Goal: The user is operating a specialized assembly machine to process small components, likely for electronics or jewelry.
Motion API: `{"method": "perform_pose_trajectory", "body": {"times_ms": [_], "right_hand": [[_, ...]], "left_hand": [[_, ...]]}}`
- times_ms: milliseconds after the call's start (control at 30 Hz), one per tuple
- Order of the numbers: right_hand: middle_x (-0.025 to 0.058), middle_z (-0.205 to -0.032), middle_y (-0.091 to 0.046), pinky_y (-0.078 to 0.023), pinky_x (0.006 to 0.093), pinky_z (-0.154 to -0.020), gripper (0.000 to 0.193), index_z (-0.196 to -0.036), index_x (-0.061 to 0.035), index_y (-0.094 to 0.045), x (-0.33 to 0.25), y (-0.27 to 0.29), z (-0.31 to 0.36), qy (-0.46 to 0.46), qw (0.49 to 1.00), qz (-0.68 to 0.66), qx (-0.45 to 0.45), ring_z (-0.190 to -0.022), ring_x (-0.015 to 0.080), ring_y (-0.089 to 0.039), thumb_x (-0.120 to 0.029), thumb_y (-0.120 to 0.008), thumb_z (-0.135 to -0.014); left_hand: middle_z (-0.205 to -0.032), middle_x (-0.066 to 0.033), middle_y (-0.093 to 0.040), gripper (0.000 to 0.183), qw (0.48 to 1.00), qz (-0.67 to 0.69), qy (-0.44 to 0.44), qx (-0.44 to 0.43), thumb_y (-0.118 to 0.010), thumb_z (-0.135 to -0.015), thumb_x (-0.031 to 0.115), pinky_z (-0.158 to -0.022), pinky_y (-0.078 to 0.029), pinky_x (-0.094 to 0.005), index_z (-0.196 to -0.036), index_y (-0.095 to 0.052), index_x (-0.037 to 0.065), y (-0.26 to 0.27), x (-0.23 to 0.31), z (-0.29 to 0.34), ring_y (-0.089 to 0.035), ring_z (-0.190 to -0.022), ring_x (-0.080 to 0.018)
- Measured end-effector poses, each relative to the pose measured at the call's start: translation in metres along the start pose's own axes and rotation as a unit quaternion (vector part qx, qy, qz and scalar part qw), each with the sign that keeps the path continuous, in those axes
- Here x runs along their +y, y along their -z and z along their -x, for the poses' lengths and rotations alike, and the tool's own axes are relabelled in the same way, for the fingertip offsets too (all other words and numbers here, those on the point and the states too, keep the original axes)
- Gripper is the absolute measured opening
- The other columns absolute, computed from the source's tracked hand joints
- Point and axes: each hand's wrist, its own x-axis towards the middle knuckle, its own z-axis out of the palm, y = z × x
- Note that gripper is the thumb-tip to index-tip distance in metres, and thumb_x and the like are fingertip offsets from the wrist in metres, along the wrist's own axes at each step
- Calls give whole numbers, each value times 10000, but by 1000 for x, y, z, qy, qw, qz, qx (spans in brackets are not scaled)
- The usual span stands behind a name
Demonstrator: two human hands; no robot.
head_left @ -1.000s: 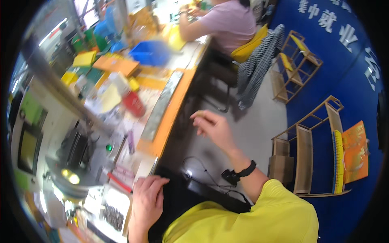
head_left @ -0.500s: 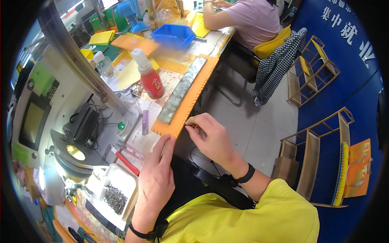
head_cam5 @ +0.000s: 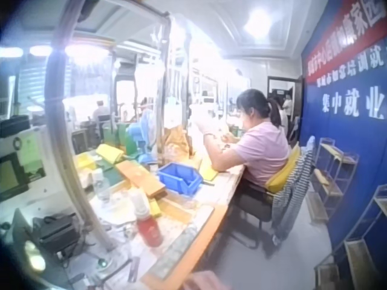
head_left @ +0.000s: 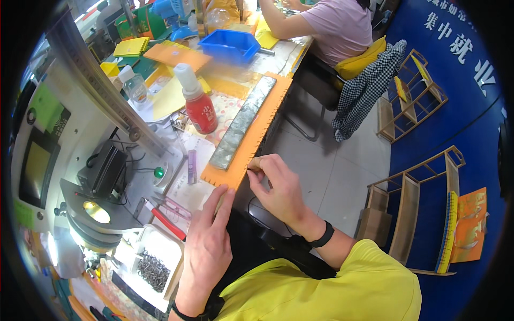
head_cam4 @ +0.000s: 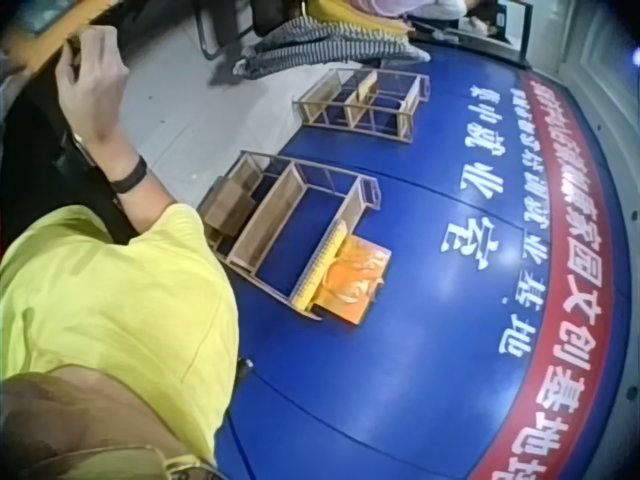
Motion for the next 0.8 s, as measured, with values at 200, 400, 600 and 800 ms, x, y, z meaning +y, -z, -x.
{"method": "perform_pose_trajectory", "body": {"times_ms": [200, 400, 600, 800], "right_hand": [[107, -967, -704, -621, 358, -676, 188, -1067, -27, -704, -2, -1, 1, -6, 1000, -2, -14, -772, 257, -759, 15, -826, -931], [107, -970, -698, -610, 339, -752, 202, -1111, -8, -687, -9, 5, -2, -18, 999, -20, 16, -833, 241, -747, 36, -795, -945], [119, -1105, -767, -630, 335, -884, 160, -1148, -6, -649, -22, 53, -22, -14, 994, -112, -3, -964, 204, -780, 15, -737, -1015], [102, -1009, -739, -633, 322, -821, 164, -1178, -1, -641, -52, 54, 4, -96, 929, -234, -270, -882, 183, -763, -69, -739, -1064]], "left_hand": [[-1631, -182, -560, 759, 1000, -2, -5, -7, -585, -883, -196, -1173, -512, -506, -1600, -578, 51, 3, -3, 4, -599, -1416, -453], [-1682, -110, -522, 873, 999, -25, -48, -1, -631, -817, -162, -1029, -561, -504, -1653, -526, 68, -3, -15, 7, -655, -1132, -421], [-1588, -214, -586, 662, 999, 29, -36, 19, -599, -931, -151, -1139, -528, -510, -1572, -575, 15, -2, -11, 6, -629, -1358, -466], [-1251, -221, -674, 285, 982, 76, -91, 147, -621, -1060, -42, -926, -582, -444, -1343, -644, -24, -3, -6, 15, -723, -1078, -381]]}}
